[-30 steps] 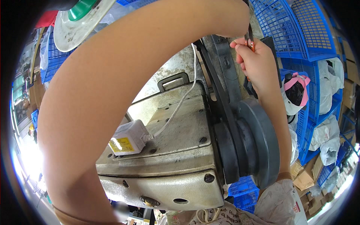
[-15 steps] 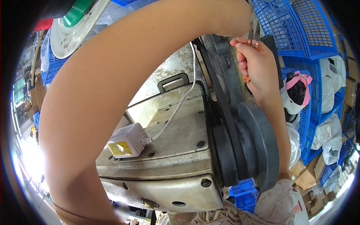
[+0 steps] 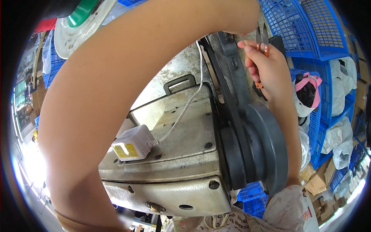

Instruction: The recorder uses a heavy-duty sewing machine to stitch together components of a leather or synthetic shoe upper, then uses a small nipper tool to adjust thread tension on the machine pulley before resuming.

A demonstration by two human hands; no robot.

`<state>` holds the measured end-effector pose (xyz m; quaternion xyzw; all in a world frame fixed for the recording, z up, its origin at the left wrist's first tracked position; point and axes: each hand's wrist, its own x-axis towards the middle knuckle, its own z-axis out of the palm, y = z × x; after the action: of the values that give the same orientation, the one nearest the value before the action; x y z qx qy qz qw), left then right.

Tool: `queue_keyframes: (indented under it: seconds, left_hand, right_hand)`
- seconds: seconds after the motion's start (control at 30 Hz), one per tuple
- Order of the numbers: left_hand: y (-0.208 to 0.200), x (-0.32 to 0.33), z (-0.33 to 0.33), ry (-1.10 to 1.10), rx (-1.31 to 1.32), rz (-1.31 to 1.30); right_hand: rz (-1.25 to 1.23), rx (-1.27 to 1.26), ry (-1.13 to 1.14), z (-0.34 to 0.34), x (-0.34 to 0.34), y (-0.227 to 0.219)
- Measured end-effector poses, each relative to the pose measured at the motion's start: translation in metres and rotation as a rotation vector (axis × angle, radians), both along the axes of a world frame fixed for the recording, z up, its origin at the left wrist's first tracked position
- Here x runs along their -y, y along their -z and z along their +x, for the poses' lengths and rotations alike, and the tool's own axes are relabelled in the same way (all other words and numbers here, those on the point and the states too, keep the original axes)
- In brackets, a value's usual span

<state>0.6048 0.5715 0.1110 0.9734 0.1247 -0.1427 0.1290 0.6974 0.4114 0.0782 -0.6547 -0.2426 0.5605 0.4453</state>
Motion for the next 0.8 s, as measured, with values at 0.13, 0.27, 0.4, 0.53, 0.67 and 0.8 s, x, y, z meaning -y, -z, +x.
queue_keyframes:
  seconds: [0.13,0.27,0.4,0.53,0.67,0.8]
  left_hand:
    - [0.002,0.003,0.001,-0.245,0.046,-0.049]
    - [-0.028,0.009,-0.004,-0.328,-0.055,-0.081]
    - [-0.067,0.032,0.005,-0.657,-0.303,-0.233]
    - [0.022,-0.002,-0.032,-0.232,-0.258,0.012]
    - [0.046,0.001,-0.033,-0.39,-0.206,-0.095]
    - [0.036,0.005,-0.044,-0.576,-0.033,-0.3]
  right_hand:
    - [-0.04,0.055,-0.049,0.004,0.004,-0.004]
    - [-0.008,0.065,-0.07,0.006,0.007,0.0]
    - [0.0,0.062,-0.065,0.007,0.009,0.002]
    - [0.008,0.072,-0.083,0.003,0.007,-0.001]
    - [0.004,0.109,-0.102,0.005,0.008,0.002]
    - [0.019,0.118,-0.115,0.009,0.009,0.003]
